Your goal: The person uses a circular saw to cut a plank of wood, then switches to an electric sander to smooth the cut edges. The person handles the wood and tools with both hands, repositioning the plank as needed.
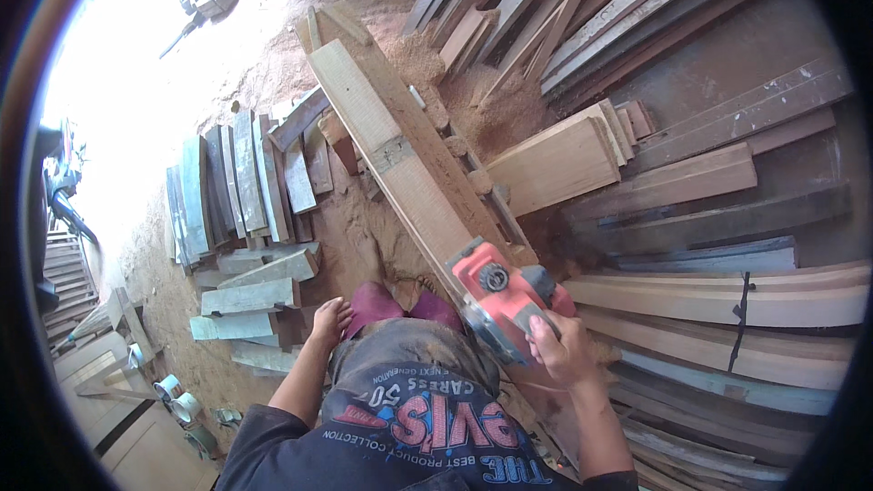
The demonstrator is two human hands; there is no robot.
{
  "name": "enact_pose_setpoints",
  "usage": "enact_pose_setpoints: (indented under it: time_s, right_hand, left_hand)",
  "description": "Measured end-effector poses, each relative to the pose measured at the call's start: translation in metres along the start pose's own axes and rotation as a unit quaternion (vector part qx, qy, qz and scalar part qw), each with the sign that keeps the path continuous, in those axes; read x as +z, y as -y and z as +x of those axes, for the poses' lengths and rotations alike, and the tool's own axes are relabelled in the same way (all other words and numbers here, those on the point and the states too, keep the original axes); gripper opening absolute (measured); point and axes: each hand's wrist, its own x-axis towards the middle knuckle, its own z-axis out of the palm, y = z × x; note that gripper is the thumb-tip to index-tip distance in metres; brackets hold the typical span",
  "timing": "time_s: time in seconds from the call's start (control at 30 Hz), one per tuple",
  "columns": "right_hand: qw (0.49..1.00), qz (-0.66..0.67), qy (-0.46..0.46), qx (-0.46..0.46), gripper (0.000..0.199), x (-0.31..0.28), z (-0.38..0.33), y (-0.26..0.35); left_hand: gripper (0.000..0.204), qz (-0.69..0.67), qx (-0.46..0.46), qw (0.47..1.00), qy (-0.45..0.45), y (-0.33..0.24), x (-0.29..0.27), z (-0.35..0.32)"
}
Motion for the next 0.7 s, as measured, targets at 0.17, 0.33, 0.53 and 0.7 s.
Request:
enact_pose_setpoints:
  time_s: [0.17,0.33,0.53,0.7]
  right_hand:
    - [0.999,0.012,0.01,-0.036,0.049,0.032,0.066,0.051]
    - [0.996,0.006,0.032,-0.082,0.053,0.072,0.164,0.127]
    - [0.981,0.027,0.063,-0.184,0.061,0.155,0.326,0.263]
    - [0.976,0.035,0.077,-0.199,0.061,0.209,0.427,0.356]
  left_hand:
    - [0.045,-0.052,0.015,0.998,-0.013,-0.004,-0.007,-0.004]
    - [0.046,-0.13,0.016,0.989,-0.073,-0.007,-0.044,-0.003]
    - [0.047,-0.198,0.028,0.973,-0.115,-0.028,-0.073,-0.006]
    - [0.046,-0.223,0.052,0.966,-0.123,-0.031,-0.08,-0.017]
